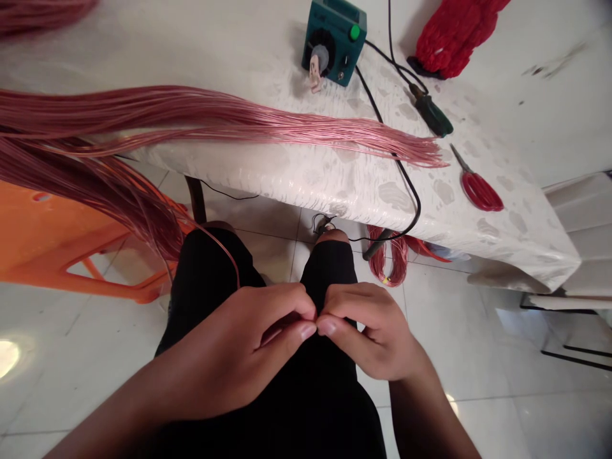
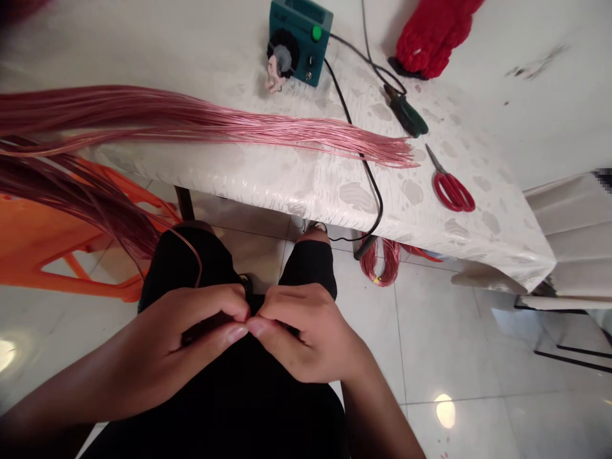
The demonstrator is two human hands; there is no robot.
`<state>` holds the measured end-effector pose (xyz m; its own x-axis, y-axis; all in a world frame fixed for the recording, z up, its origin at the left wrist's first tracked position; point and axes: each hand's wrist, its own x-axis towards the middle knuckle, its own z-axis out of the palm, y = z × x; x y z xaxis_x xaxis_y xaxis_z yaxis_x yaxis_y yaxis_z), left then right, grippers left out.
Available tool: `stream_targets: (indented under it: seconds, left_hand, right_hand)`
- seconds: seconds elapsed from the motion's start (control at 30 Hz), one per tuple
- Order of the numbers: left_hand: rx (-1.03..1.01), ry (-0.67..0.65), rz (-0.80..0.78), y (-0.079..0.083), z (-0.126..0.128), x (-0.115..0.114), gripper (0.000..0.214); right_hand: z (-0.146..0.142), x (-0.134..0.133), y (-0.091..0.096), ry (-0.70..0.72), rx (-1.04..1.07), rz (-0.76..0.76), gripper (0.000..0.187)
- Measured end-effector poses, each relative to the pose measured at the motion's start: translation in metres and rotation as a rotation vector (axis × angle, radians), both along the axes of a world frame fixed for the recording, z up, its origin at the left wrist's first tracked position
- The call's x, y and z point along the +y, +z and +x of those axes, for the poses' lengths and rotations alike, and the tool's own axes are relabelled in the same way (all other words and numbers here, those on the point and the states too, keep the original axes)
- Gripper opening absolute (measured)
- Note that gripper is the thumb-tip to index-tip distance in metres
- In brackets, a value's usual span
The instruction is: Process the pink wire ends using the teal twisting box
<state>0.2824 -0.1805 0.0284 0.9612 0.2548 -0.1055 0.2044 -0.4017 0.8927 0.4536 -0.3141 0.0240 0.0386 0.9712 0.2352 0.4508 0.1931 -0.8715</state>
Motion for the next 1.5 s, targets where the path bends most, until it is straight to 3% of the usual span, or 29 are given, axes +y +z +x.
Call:
stream_targets:
  seconds: [0.27,0.47,0.77,0.97,1.23,1.43,1.5]
  left_hand:
    - [-0.059,-0.072,-0.169,0.003,-0.001,0.006,0.017]
    - [-0.003,-0.129,-0.035,-0.005,0.001,0.010,0.021]
    - [-0.073,-0.156,-0.229,-0.005,0.004,0.010,0.020]
    - [0.016,-0.056,-0.144,-0.001,0.000,0.008,0.020]
    - [0.004,-0.099,-0.083,0.010,0.002,0.010,0.020]
    - [0.001,-0.105,-0.124,0.011,0.005,0.009,0.022]
    - [0.017,-0.070,-0.122,0.010,0.004,0.008,0.022]
  right_hand:
    - [-0.013,0.003,-0.010,-0.036,0.348,0.075,0.029]
    - [-0.013,0.005,-0.014,-0.025,0.200,0.014,0.034]
    - [-0.027,-0.001,-0.020,-0.094,0.506,-0.004,0.040]
    - [-0.025,0.002,-0.022,-0.091,0.479,-0.004,0.035]
    - [-0.020,0.003,-0.015,-0.086,0.344,0.030,0.031]
    - [-0.015,-0.002,-0.021,-0.068,0.424,-0.005,0.030]
    - [-0.013,-0.005,-0.025,-0.124,0.513,0.002,0.031]
